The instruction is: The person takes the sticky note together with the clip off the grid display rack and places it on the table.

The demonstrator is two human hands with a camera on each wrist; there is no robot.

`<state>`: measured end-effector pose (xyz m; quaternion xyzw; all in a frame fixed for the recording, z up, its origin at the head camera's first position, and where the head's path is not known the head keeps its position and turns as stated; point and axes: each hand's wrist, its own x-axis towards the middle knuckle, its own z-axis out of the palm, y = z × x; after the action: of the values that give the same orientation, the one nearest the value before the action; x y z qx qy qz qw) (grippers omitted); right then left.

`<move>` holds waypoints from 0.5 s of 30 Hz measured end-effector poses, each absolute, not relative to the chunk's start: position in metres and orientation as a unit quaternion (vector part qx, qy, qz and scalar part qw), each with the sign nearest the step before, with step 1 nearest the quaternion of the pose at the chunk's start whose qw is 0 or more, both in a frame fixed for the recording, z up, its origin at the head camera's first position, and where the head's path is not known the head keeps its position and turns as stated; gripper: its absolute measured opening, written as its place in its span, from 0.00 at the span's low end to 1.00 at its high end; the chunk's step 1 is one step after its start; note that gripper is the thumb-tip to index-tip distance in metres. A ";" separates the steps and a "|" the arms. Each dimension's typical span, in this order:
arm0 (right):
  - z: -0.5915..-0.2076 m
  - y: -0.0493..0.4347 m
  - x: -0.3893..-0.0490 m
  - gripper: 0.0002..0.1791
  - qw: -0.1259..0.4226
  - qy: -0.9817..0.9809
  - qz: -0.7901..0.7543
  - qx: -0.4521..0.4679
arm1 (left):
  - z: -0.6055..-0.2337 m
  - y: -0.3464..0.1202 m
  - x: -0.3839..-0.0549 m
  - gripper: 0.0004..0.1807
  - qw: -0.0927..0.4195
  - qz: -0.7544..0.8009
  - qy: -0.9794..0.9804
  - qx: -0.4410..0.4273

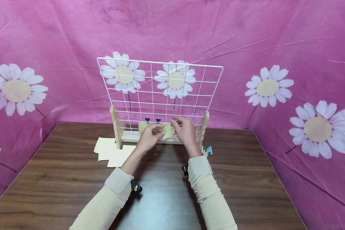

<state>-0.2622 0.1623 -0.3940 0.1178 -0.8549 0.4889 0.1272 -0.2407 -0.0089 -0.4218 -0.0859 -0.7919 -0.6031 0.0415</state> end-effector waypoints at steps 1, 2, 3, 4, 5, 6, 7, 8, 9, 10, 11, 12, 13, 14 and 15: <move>-0.394 0.162 -0.262 0.13 0.126 -0.853 0.493 0.116 | -0.422 -0.008 -0.241 0.14 0.037 -0.609 -0.787 -0.085; -0.394 0.161 -0.262 0.13 0.124 -0.852 0.496 0.115 | -0.421 -0.007 -0.240 0.14 0.033 -0.617 -0.781 -0.085; -0.394 0.161 -0.262 0.13 0.123 -0.850 0.500 0.113 | -0.421 -0.007 -0.240 0.14 0.029 -0.625 -0.775 -0.084; -0.394 0.160 -0.262 0.13 0.122 -0.849 0.502 0.113 | -0.420 -0.006 -0.240 0.14 0.024 -0.633 -0.769 -0.084; -0.394 0.160 -0.261 0.13 0.122 -0.849 0.502 0.111 | -0.420 -0.005 -0.240 0.13 0.019 -0.641 -0.763 -0.084; -0.394 0.160 -0.261 0.13 0.122 -0.849 0.503 0.108 | -0.420 -0.004 -0.240 0.14 0.014 -0.649 -0.757 -0.083; -0.395 0.159 -0.261 0.13 0.123 -0.849 0.503 0.106 | -0.420 -0.003 -0.240 0.14 0.012 -0.652 -0.754 -0.082; -0.395 0.159 -0.261 0.13 0.125 -0.851 0.500 0.103 | -0.420 -0.003 -0.240 0.14 0.010 -0.656 -0.750 -0.081; -0.395 0.159 -0.261 0.13 0.127 -0.852 0.498 0.101 | -0.420 -0.002 -0.240 0.14 0.008 -0.658 -0.749 -0.080; -0.395 0.159 -0.261 0.13 0.129 -0.853 0.496 0.098 | -0.420 -0.001 -0.240 0.14 0.007 -0.659 -0.748 -0.079; -0.395 0.159 -0.261 0.13 0.131 -0.854 0.494 0.095 | -0.420 0.000 -0.241 0.14 0.007 -0.659 -0.748 -0.078; -0.396 0.159 -0.261 0.13 0.132 -0.854 0.494 0.092 | -0.421 0.000 -0.241 0.14 0.007 -0.658 -0.749 -0.077; -0.396 0.159 -0.261 0.13 0.134 -0.855 0.493 0.090 | -0.421 0.001 -0.241 0.14 0.009 -0.656 -0.751 -0.075; -0.396 0.158 -0.261 0.13 0.134 -0.856 0.492 0.088 | -0.422 0.002 -0.242 0.14 0.013 -0.651 -0.755 -0.074; -0.396 0.158 -0.261 0.13 0.134 -0.855 0.493 0.088 | -0.422 0.002 -0.242 0.14 0.017 -0.644 -0.761 -0.073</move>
<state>-0.2607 0.1584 -0.3963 0.0882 -0.8551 0.4929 0.1343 -0.2423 0.0022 -0.4218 -0.0728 -0.7610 -0.6444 0.0172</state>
